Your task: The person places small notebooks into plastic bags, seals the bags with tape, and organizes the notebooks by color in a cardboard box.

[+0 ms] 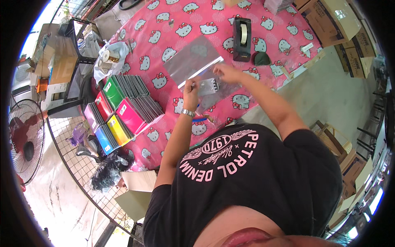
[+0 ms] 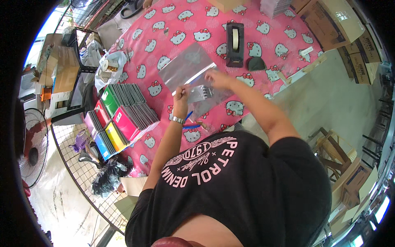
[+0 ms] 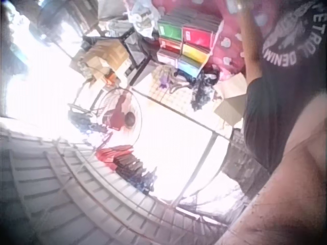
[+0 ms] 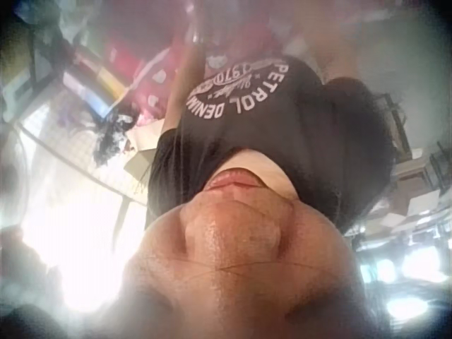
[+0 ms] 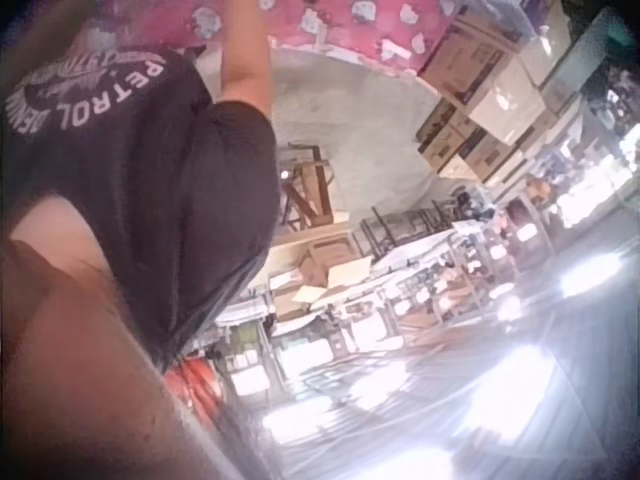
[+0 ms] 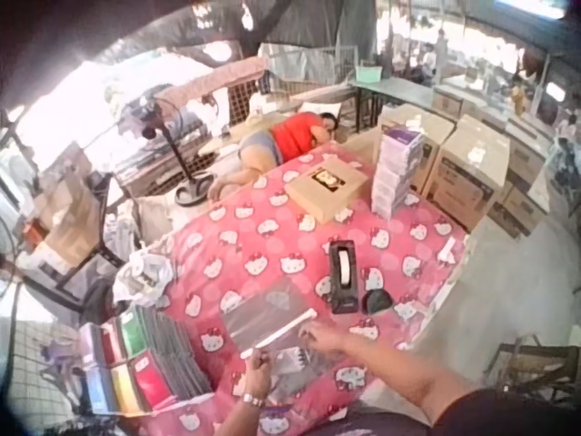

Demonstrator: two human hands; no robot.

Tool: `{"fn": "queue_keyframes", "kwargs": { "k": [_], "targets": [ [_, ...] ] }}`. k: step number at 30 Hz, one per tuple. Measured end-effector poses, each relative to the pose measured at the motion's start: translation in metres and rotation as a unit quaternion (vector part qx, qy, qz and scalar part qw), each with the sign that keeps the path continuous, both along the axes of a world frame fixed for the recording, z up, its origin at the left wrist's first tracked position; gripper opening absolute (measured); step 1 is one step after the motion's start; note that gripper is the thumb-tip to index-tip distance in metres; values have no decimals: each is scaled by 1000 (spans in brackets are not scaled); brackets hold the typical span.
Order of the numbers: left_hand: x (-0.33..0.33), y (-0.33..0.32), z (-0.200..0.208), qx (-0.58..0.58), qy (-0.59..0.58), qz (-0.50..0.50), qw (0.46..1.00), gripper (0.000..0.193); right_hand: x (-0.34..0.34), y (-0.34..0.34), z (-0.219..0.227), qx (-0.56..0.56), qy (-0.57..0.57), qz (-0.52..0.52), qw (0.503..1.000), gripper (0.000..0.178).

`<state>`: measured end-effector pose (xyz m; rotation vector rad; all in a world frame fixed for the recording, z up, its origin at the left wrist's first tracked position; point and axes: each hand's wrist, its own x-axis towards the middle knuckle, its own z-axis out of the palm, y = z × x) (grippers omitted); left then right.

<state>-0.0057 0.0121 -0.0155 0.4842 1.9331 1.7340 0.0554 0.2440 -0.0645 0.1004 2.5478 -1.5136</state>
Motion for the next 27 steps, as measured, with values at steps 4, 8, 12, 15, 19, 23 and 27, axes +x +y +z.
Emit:
{"fn": "queue_keyframes", "kwargs": {
  "k": [4,8,12,15,19,23,27],
  "targets": [
    [-2,-25,14,-165,279,-96,941,26,47,-70,20,80,175,-17,981,82],
    [-4,4,45,-249,500,-179,810,48,37,-55,39,48,119,-63,990,82],
    [-6,-16,74,-315,507,-141,790,73,1,-16,126,81,181,22,980,70],
    [5,-29,88,-324,494,-89,802,67,-15,50,219,179,300,-21,937,68],
    [33,-37,67,-351,445,-66,821,52,-41,193,304,176,451,-362,797,72],
    [76,-86,40,-369,344,-68,861,38,-79,296,337,146,389,-633,653,84],
    [98,-83,17,-354,314,-67,878,30,-57,452,316,16,246,-684,686,89]
  ]
}}
